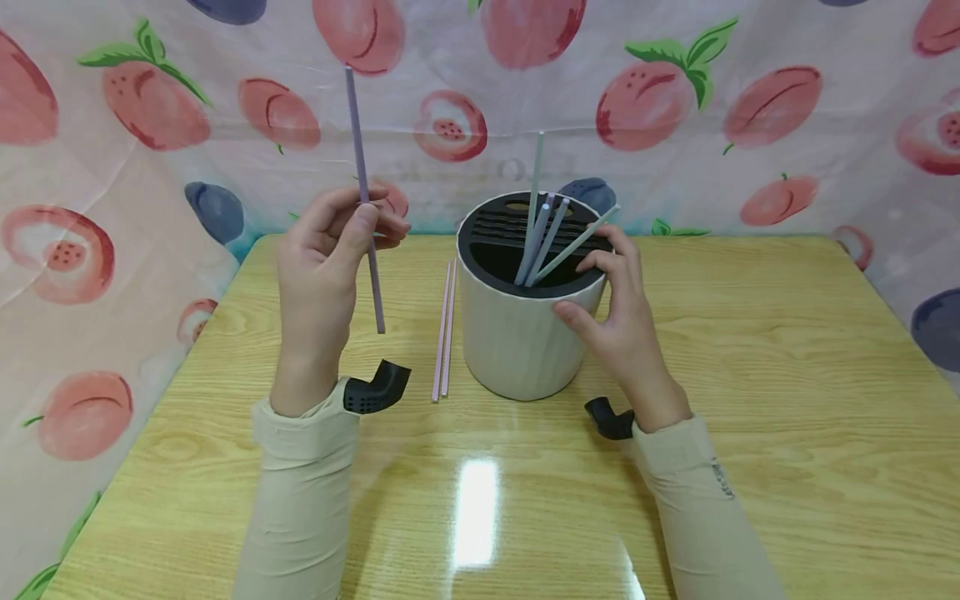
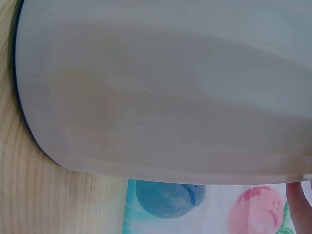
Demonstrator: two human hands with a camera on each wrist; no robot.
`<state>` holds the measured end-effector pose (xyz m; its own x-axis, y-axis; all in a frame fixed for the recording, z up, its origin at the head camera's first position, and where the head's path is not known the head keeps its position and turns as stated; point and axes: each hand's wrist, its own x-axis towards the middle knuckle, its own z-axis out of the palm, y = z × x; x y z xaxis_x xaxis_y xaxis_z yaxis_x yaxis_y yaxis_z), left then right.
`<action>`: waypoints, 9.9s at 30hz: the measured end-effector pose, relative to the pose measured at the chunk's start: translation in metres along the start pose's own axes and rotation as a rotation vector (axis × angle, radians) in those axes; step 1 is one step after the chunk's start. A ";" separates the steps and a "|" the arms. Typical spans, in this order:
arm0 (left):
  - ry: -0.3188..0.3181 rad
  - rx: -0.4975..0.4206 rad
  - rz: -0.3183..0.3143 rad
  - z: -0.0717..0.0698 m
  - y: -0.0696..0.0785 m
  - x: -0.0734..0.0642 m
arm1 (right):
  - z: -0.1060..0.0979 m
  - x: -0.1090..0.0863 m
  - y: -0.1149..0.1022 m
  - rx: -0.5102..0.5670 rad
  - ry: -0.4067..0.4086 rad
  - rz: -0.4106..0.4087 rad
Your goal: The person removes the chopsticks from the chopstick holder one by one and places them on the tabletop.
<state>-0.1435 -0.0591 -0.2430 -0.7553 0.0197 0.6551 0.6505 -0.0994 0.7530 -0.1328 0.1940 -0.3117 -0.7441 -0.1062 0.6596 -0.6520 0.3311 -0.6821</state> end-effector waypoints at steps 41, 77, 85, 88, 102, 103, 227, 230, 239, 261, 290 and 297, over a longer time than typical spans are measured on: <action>-0.178 0.718 -0.367 -0.014 -0.099 -0.007 | 0.001 -0.003 0.000 0.012 0.004 0.002; -0.410 0.770 -0.727 -0.020 -0.173 -0.035 | 0.001 -0.002 0.004 0.016 0.006 -0.020; -0.424 0.782 -0.708 -0.017 -0.175 -0.037 | 0.000 0.000 0.006 0.026 0.003 -0.024; -0.441 0.807 -0.689 -0.016 -0.176 -0.037 | 0.000 0.000 0.006 0.030 0.002 -0.024; -0.518 0.889 -0.648 -0.015 -0.174 -0.035 | 0.000 0.001 0.005 0.027 0.002 -0.033; -0.516 0.891 -0.644 -0.015 -0.174 -0.035 | 0.001 0.001 0.005 0.025 0.003 -0.032; -0.234 0.256 0.123 0.050 -0.027 -0.019 | 0.002 -0.005 -0.003 0.011 0.004 0.007; -0.233 0.233 0.121 0.050 -0.025 -0.020 | 0.002 -0.007 -0.003 0.019 0.003 0.017; -0.193 0.188 0.213 0.047 -0.018 -0.020 | 0.002 -0.008 -0.003 0.011 0.000 0.001; 0.043 -0.100 0.236 0.029 -0.007 -0.005 | -0.003 -0.001 0.008 0.016 -0.014 0.004; 0.153 0.124 0.169 0.014 -0.007 -0.002 | -0.003 0.000 0.009 0.023 -0.001 -0.010; 0.122 0.261 0.038 0.010 -0.029 -0.003 | -0.002 -0.002 0.008 0.023 0.003 -0.016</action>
<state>-0.1594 -0.0463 -0.2658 -0.7240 -0.1008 0.6824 0.6648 0.1623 0.7292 -0.1360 0.1987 -0.3183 -0.7330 -0.1085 0.6715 -0.6671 0.3076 -0.6785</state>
